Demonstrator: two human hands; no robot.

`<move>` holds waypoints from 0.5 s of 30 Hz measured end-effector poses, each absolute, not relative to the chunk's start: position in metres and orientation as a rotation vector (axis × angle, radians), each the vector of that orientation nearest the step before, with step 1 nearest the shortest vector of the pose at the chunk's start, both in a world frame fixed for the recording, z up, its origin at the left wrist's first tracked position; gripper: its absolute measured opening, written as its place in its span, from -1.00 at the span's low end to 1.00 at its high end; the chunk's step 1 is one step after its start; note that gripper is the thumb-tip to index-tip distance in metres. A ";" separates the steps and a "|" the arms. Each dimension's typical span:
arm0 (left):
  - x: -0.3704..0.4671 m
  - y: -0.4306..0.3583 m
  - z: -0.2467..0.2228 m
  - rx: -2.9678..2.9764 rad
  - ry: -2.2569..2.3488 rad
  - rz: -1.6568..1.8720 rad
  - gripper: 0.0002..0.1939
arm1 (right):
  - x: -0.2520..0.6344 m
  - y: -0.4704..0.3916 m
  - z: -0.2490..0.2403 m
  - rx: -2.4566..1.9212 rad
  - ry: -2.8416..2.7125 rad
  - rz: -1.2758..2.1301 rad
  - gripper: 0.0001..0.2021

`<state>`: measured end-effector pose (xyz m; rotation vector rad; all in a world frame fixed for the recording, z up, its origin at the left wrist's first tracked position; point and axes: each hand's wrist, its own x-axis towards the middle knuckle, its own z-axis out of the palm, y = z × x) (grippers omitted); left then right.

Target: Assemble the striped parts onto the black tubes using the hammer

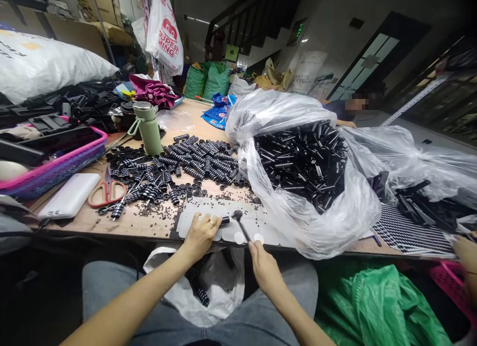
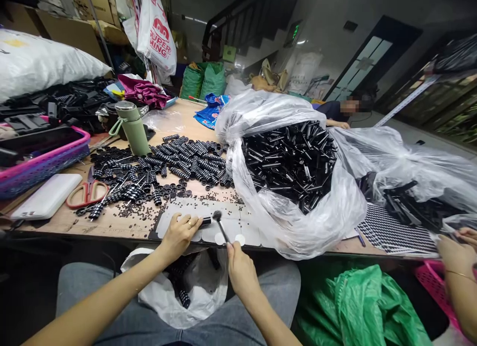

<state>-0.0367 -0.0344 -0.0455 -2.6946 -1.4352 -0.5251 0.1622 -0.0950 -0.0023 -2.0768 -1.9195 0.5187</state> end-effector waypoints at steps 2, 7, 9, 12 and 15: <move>-0.027 -0.039 -0.050 -2.663 -1.462 -0.517 -0.59 | 0.156 -0.095 0.005 -2.048 -1.918 0.574 -0.67; -0.006 -0.046 -0.065 -2.657 -1.481 -0.513 -0.29 | 0.122 -0.096 0.022 -1.764 -1.940 0.610 -0.66; -0.005 -0.045 -0.069 -2.675 -1.479 -0.499 -0.38 | 0.110 -0.096 0.016 -1.777 -2.123 0.626 -0.66; -0.008 -0.033 -0.065 -2.705 -1.469 -0.554 -0.48 | 0.106 -0.081 0.004 -1.810 -2.271 0.668 -0.65; -0.011 -0.021 -0.050 -2.710 -1.590 -0.676 -0.60 | 0.120 -0.047 0.009 -1.866 -2.156 0.558 -0.63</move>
